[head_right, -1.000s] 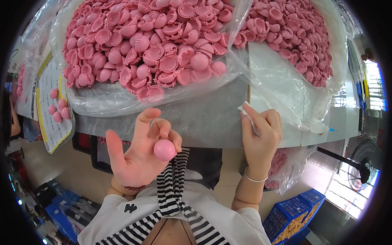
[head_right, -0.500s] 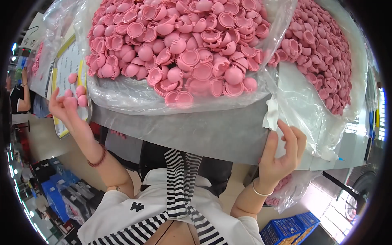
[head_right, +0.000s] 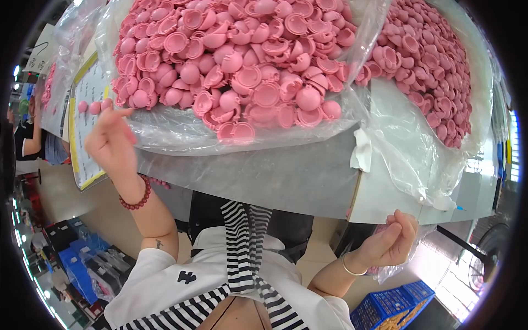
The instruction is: Applying glue to two halves of small pink plastic toy balls and pressing them together to assemble them.
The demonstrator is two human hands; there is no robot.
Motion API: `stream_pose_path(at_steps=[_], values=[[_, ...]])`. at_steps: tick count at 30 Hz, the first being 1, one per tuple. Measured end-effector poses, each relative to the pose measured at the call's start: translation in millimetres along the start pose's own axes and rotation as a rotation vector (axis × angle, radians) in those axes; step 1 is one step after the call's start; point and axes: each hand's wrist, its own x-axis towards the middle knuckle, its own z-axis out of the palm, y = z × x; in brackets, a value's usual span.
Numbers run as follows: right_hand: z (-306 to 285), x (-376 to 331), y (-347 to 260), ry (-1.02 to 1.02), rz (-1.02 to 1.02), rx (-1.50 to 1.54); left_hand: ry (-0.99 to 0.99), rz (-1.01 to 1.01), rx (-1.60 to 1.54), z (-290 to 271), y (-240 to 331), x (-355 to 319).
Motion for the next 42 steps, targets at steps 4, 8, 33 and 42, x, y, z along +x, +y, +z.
stream_pose_path(at_steps=[4,8,33,42], values=[[-30.4,5.9,34.3,0.293,-0.033,-0.207,-0.221,-0.267,0.045,29.0,21.3,16.8],[-58.2,28.9,61.4,0.500,0.118,-0.358,-0.381,-0.027,0.269,30.2,18.9,15.4],[-41.7,55.9,61.5,0.297,0.336,0.071,0.013,-0.388,-0.464,16.6,40.0,-14.6],[40.7,-20.6,-72.1,-0.636,0.707,1.109,-0.580,-0.601,-1.461,52.3,104.3,-58.8]])
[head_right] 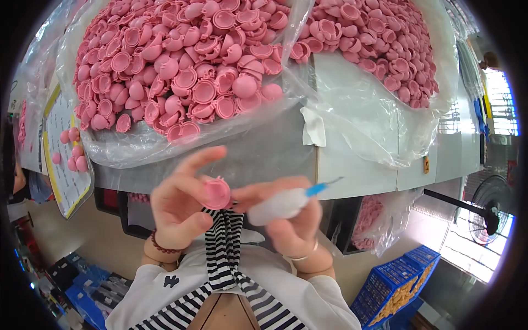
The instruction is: Applying glue to two halves of small pink plastic toy balls and pressing them together to assemble them.
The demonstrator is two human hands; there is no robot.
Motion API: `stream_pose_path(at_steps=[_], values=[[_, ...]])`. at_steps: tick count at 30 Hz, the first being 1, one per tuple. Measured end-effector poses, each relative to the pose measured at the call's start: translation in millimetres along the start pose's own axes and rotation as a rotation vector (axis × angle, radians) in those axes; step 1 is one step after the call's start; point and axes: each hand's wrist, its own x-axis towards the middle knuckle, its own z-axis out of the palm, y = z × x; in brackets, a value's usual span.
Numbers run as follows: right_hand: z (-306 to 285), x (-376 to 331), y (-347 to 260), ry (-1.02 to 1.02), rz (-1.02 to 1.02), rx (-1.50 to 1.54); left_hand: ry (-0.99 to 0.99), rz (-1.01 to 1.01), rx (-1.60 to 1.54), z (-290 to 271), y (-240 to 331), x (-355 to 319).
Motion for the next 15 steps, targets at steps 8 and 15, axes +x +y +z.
stream_pose_path(at_steps=[8,15], values=[[-8.9,-4.4,13.3,0.159,-0.161,-0.169,0.044,-0.201,-0.237,6.2,-9.6,-15.0],[-17.8,2.7,5.0,0.220,-0.302,0.021,-0.145,-0.047,0.095,-4.0,-13.1,-14.9]])
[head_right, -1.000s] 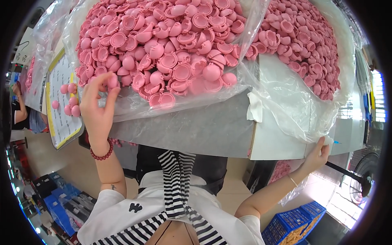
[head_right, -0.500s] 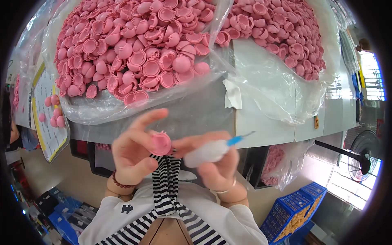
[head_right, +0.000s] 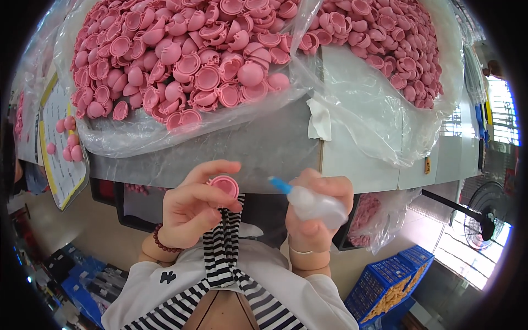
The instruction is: Applying glue to two halves of small pink plastic toy balls and pressing them together to assemble them.
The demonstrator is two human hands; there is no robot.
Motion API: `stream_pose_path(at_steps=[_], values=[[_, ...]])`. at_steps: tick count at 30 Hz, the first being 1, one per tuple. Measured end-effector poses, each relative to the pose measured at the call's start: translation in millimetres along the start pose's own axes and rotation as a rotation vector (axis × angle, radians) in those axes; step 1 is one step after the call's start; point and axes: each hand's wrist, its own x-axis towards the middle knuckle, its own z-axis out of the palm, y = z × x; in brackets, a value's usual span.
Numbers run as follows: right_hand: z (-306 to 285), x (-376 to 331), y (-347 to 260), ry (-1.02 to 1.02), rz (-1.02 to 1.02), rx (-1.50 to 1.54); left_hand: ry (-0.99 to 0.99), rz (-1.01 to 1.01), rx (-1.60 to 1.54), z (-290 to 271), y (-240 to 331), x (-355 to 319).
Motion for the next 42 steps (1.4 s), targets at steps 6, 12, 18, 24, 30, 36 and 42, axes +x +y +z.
stream_pose_path(at_steps=[6,12,18,24,30,36,42], values=[[0.3,12.8,-3.2,-0.234,-0.244,0.005,0.084,-0.070,-0.354,9.4,0.2,-3.5],[11.5,7.3,-11.6,-0.300,-0.560,-0.435,0.019,-0.047,-0.265,6.1,-4.7,-3.4],[13.2,4.7,-8.3,-0.295,-0.542,-0.521,0.031,-0.049,-0.281,4.8,-7.4,-5.6],[14.3,2.4,-9.8,-0.292,-0.531,-0.556,0.031,-0.039,-0.283,5.5,-5.6,-5.3],[11.6,2.1,-6.8,-0.201,-0.556,-0.491,0.016,-0.036,-0.248,4.6,-5.1,-4.6],[10.4,3.1,-9.6,-0.298,-0.517,-0.586,0.008,-0.038,-0.253,4.1,-4.0,-4.9],[9.4,3.0,-7.6,-0.327,-0.594,-0.556,0.188,-0.133,-0.251,14.4,3.8,-3.9]])
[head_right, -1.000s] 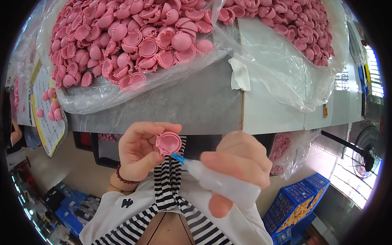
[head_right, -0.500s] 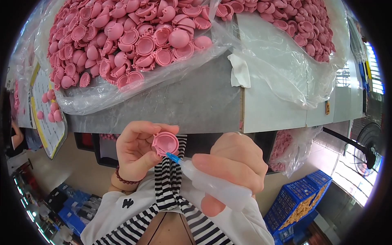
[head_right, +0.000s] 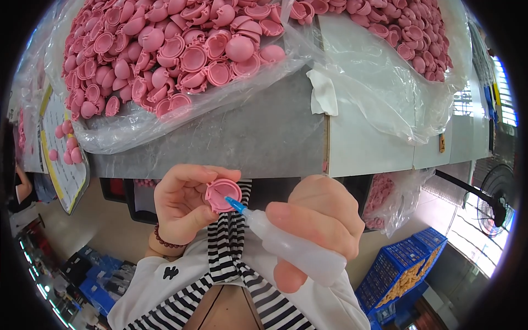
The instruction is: Applying glue to two halves of small pink plastic toy balls and pressing them together to assemble them.
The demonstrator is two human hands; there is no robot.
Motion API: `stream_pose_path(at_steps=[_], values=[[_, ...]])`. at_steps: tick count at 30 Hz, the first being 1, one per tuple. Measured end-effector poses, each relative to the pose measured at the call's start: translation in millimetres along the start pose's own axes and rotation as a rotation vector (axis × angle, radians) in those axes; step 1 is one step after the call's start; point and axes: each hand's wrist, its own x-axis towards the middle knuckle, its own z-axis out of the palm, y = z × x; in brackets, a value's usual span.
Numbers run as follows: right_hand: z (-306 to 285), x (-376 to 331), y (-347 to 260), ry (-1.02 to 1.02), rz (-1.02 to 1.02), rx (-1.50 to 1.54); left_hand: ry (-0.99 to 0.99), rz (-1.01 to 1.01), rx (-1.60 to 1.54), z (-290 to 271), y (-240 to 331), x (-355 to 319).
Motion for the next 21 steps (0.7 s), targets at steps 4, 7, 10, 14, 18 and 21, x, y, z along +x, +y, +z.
stream_pose_path(at_steps=[4,7,10,14,18,21], values=[[2.1,3.4,-2.6,0.095,0.068,-0.012,-0.033,0.041,0.021,-2.3,-2.3,-0.4],[1.0,1.9,-3.0,0.061,0.097,0.000,-0.085,0.153,0.164,-6.8,-2.6,1.2],[-1.7,0.1,-0.9,-0.020,0.083,-0.010,-0.050,0.246,0.401,-6.9,-1.8,0.3],[-9.5,0.7,7.0,0.035,-0.045,0.049,-0.048,0.256,0.500,-6.3,-0.4,3.0],[-54.9,-3.3,15.6,0.522,0.078,-0.258,-0.149,0.232,0.057,-13.1,-3.5,6.7],[-115.9,11.7,35.6,0.731,0.283,-0.489,-0.147,0.103,-0.174,-19.8,-8.6,2.0]])
